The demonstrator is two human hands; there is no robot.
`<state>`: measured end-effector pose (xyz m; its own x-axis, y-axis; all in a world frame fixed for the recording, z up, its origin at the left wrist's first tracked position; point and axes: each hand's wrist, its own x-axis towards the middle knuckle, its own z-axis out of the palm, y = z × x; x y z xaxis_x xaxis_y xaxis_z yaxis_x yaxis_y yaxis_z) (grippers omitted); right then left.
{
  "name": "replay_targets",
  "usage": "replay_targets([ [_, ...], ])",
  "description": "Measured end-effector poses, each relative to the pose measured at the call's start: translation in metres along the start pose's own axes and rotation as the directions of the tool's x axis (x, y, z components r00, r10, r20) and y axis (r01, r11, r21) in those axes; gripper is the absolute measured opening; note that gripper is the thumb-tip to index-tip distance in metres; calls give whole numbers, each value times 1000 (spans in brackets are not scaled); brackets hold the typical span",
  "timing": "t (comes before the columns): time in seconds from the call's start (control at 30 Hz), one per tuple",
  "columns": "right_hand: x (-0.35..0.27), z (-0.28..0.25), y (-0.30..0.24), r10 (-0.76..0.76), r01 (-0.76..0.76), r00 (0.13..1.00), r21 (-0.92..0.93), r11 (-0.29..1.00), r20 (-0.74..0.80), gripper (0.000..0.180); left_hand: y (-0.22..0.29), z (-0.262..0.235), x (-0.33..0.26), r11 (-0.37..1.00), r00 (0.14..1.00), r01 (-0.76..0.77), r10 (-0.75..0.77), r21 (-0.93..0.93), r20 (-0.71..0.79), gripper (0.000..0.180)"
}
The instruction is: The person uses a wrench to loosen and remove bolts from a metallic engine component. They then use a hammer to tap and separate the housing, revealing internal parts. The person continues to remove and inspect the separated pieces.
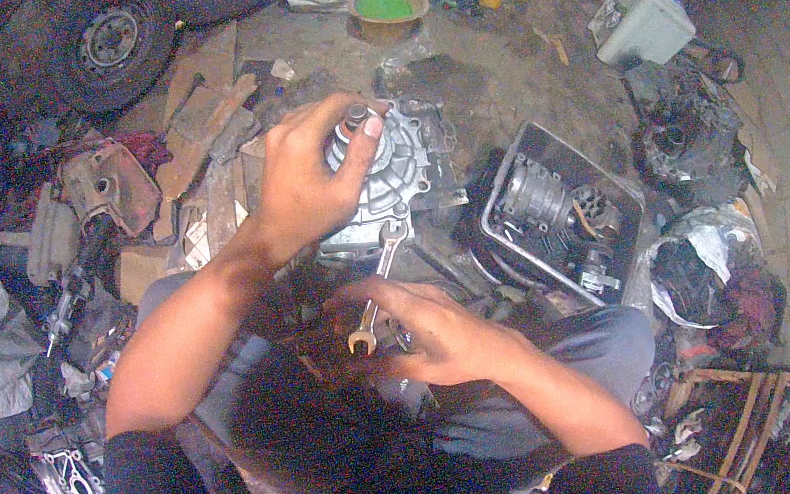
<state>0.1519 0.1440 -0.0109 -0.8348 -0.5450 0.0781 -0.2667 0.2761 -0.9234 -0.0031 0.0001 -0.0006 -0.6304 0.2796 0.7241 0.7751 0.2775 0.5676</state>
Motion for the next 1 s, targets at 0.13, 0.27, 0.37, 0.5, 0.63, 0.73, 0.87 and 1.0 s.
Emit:
replay_targets([
  [0.13, 3, -3, 2, -54, 53, 998, -14, 998, -44, 60, 1, 0, -1, 1000, 1000, 14, -14, -17, -3, 23],
  [0.27, 4, 2, 6, 17, -11, 998, 94, 995, -53, 49, 2, -3, -1, 1000, 999, 31, -31, 4, 43, 20],
  [0.37, 7, 9, 8, 19, -13, 993, 51, 999, -121, 46, 0, -2, -2, 1000, 999, 27, -27, -6, 23, 21],
  [0.5, 9, 36, 23, 4, 88, 970, 370, 925, -243, 51, 1, -1, 0, 1000, 1000, 4, -4, -9, 5, 23],
  [0.63, 8, 52, 30, -35, 163, 945, 377, 912, -325, 54, 5, -4, -1, 1000, 1000, 5, -6, 16, 18, 22],
  [0.73, 6, 56, 34, -116, 189, 911, 150, 970, -396, 45, 5, -7, -2, 999, 997, 42, -44, 28, 63, 21],
  [0.87, 4, 60, 32, -151, 162, 878, -15, 987, -454, 48, 2, -6, -1, 999, 997, 43, -44, 14, 64, 20],
  [1.0, -11, 58, 30, -87, 109, 878, 20, 994, -471, 53, 1, -4, -1, 998, 997, 55, -55, 7, 61, 19],
])
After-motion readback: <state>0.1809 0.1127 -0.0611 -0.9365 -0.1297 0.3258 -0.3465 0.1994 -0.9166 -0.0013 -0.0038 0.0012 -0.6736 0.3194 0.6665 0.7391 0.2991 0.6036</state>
